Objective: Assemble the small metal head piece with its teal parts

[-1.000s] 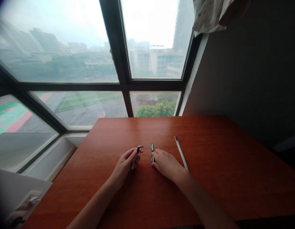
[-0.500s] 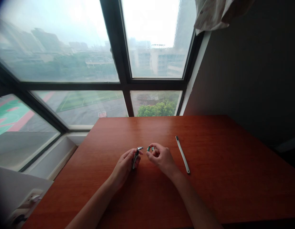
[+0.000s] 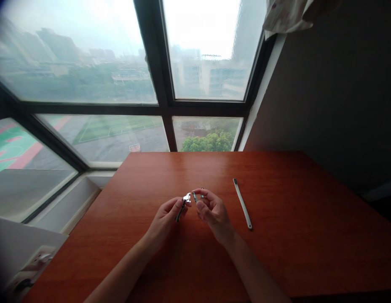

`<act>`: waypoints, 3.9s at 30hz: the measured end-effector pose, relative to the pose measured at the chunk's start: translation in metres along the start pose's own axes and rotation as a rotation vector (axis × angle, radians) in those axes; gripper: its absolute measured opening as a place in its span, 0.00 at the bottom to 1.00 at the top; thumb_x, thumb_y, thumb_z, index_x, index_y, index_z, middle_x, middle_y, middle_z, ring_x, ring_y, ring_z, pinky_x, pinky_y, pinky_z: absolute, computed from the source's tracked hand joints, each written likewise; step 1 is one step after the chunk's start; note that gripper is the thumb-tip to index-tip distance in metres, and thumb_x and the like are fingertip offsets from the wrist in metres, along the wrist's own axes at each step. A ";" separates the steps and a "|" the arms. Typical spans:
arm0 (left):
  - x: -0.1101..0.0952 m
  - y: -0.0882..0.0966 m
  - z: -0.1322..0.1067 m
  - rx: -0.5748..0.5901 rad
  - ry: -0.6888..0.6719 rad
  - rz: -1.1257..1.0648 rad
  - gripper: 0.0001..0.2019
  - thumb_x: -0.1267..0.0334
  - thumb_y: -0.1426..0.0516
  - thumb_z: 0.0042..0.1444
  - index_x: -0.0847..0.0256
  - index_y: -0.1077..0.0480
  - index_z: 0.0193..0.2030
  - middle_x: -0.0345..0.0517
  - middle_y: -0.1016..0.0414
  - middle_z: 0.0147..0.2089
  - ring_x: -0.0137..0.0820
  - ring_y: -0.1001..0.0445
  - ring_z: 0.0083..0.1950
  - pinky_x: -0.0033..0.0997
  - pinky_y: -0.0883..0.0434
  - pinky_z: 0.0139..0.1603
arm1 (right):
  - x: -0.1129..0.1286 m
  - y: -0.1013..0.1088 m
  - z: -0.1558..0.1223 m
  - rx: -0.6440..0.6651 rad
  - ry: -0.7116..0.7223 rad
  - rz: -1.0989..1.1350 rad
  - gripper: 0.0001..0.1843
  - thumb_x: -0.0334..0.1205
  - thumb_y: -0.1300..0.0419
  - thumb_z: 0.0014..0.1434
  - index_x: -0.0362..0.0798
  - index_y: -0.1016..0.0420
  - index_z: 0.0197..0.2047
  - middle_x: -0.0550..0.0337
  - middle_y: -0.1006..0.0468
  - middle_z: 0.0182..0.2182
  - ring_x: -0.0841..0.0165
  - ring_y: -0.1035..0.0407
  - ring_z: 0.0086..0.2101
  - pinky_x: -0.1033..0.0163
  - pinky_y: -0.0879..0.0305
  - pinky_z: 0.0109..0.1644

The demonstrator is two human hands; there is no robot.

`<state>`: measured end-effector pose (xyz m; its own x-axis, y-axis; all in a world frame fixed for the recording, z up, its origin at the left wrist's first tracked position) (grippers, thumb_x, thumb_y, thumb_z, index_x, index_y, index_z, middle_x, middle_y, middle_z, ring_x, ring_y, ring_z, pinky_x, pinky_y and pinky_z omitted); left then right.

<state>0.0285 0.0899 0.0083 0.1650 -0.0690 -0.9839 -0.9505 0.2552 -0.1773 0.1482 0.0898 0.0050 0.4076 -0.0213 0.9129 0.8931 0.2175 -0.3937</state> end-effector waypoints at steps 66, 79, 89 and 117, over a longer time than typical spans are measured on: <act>0.002 -0.027 -0.009 0.260 0.094 -0.034 0.21 0.47 0.49 0.59 0.66 0.30 0.36 0.37 0.42 0.22 0.23 0.47 0.22 0.25 0.50 0.23 | 0.017 -0.001 -0.006 0.113 -0.034 -0.255 0.23 0.48 0.36 0.54 0.45 0.28 0.49 0.66 0.35 0.20 0.74 0.42 0.21 0.68 0.45 0.25; 0.009 -0.031 -0.015 0.267 0.171 -0.162 0.17 0.51 0.47 0.59 0.64 0.30 0.36 0.36 0.42 0.21 0.22 0.47 0.21 0.24 0.50 0.21 | 0.016 0.000 -0.007 0.110 -0.047 -0.209 0.23 0.50 0.36 0.54 0.45 0.26 0.49 0.66 0.36 0.20 0.75 0.44 0.21 0.68 0.47 0.24; 0.008 -0.033 -0.015 0.278 0.164 -0.155 0.17 0.51 0.47 0.60 0.65 0.30 0.36 0.36 0.44 0.22 0.22 0.48 0.21 0.25 0.51 0.21 | 0.015 0.000 -0.007 0.102 -0.057 -0.171 0.23 0.47 0.35 0.54 0.46 0.28 0.50 0.66 0.34 0.21 0.75 0.44 0.21 0.68 0.48 0.24; 0.007 -0.033 -0.013 0.318 0.123 -0.168 0.18 0.54 0.50 0.63 0.68 0.27 0.40 0.35 0.46 0.21 0.21 0.51 0.21 0.24 0.54 0.22 | 0.019 -0.001 -0.008 0.133 -0.015 -0.191 0.22 0.45 0.34 0.54 0.45 0.27 0.51 0.68 0.37 0.19 0.77 0.43 0.20 0.69 0.46 0.24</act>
<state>0.0572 0.0682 0.0080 0.2607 -0.2460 -0.9336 -0.7804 0.5156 -0.3538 0.1564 0.0816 0.0224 0.2298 -0.0600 0.9714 0.9203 0.3380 -0.1968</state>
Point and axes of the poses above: each hand's wrist, its own z-axis towards the middle knuckle, its own y-axis out of the back of the hand, x = y × z, the point moved 10 cm from there along z, towards the middle knuckle
